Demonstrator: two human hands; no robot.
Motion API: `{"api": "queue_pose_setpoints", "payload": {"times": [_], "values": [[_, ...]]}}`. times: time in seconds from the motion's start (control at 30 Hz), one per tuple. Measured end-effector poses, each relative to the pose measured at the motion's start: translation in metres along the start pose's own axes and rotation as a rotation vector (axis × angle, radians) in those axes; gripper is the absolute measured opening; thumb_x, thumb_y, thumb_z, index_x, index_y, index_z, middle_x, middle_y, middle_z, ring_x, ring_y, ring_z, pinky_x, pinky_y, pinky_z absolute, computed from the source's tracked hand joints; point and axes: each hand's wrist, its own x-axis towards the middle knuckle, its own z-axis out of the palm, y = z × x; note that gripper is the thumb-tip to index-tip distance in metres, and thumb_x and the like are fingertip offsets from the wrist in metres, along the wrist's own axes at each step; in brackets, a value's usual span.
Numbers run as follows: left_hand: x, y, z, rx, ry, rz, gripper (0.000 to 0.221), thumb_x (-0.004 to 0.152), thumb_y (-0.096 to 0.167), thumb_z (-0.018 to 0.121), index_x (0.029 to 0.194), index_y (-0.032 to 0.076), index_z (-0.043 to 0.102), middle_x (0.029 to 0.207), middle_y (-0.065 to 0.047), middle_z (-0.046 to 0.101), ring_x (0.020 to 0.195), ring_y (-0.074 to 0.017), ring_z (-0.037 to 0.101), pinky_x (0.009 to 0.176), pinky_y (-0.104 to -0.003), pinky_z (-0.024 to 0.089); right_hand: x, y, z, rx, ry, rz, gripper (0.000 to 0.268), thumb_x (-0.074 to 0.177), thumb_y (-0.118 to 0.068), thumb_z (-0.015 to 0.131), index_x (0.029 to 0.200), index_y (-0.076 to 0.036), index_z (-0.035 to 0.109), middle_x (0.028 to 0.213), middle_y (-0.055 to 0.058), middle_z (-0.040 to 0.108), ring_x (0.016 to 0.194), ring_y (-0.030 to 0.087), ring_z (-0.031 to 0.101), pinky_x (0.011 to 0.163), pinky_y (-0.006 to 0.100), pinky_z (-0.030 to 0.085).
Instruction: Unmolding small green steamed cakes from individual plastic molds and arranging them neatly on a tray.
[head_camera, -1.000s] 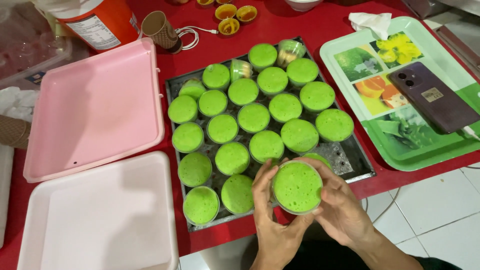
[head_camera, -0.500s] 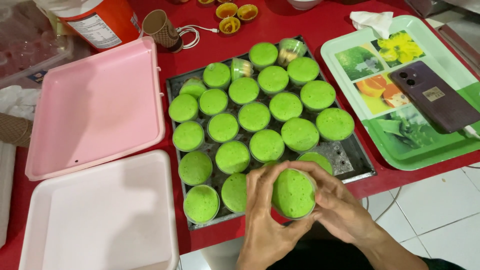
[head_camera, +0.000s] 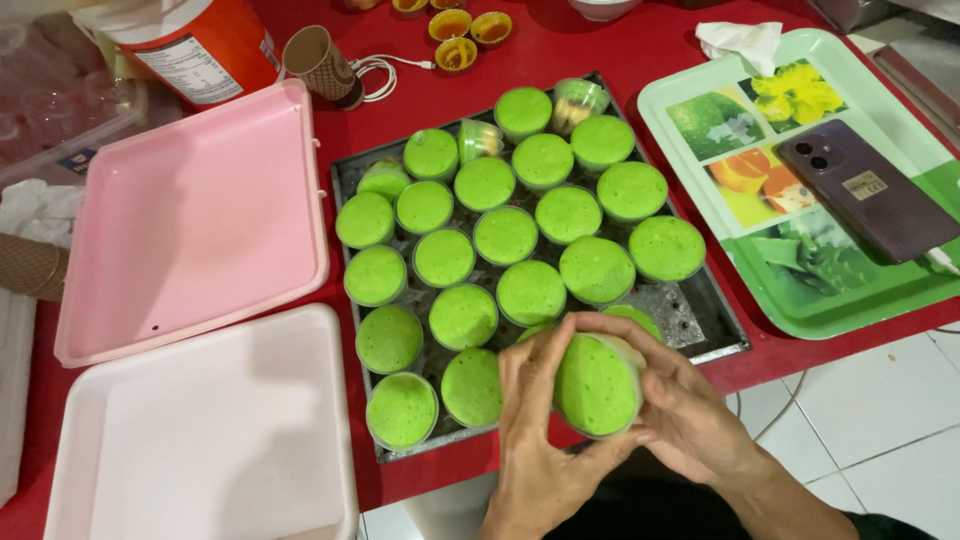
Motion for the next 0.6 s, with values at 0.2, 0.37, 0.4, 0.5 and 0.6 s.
{"api": "queue_pose_setpoints", "payload": {"times": [0.2,0.37,0.4,0.5,0.6], "values": [[-0.007,-0.007,0.007,-0.185,0.089,0.008,0.092,0.078,0.029,0.088,0.152,0.006,0.039,0.142,-0.019,0.056,0.132,-0.0297,0.058,0.11,-0.046,0.049,0.0,-0.009,0.002,0.001,0.007,0.027,0.076,0.095,-0.046,0.069,0.15,0.001,0.045,0.145,0.016,0.052,0.123,0.026,0.058,0.092,0.043,0.057],[-0.009,-0.013,0.004,-0.088,0.057,0.062,0.09,0.089,0.027,0.078,0.158,0.004,0.024,0.148,-0.025,0.048,0.14,-0.0355,0.049,0.114,-0.054,0.045,-0.003,0.002,-0.025,-0.011,-0.008,0.033,0.074,0.097,-0.042,0.069,0.151,0.002,0.045,0.143,0.021,0.057,0.126,0.03,0.058,0.098,0.045,0.056],[-0.007,-0.01,0.003,-0.088,0.058,0.061,0.09,0.089,0.027,0.078,0.158,0.004,0.024,0.148,-0.025,0.048,0.14,-0.0355,0.049,0.114,-0.054,0.045,-0.004,0.006,-0.027,-0.011,-0.009,0.035,0.074,0.097,-0.042,0.069,0.151,0.002,0.045,0.143,0.021,0.057,0.126,0.03,0.058,0.098,0.045,0.056],[-0.002,-0.005,0.004,-0.191,0.011,0.028,0.09,0.088,0.024,0.078,0.158,0.007,0.024,0.153,-0.021,0.051,0.153,-0.0346,0.035,0.121,-0.054,0.036,-0.005,0.018,-0.03,-0.012,0.12,0.111,0.064,0.098,-0.038,0.054,0.148,0.003,0.05,0.136,0.023,0.063,0.123,0.032,0.061,0.095,0.047,0.057],[-0.004,-0.011,0.009,-0.103,0.098,0.162,0.071,0.09,0.026,0.076,0.148,0.002,0.042,0.151,-0.018,0.056,0.15,-0.0346,0.046,0.128,-0.058,0.027,-0.006,0.023,-0.028,0.068,0.168,0.123,0.07,0.095,-0.038,0.058,0.153,-0.001,0.045,0.138,0.018,0.062,0.123,0.027,0.059,0.095,0.041,0.053]]}}
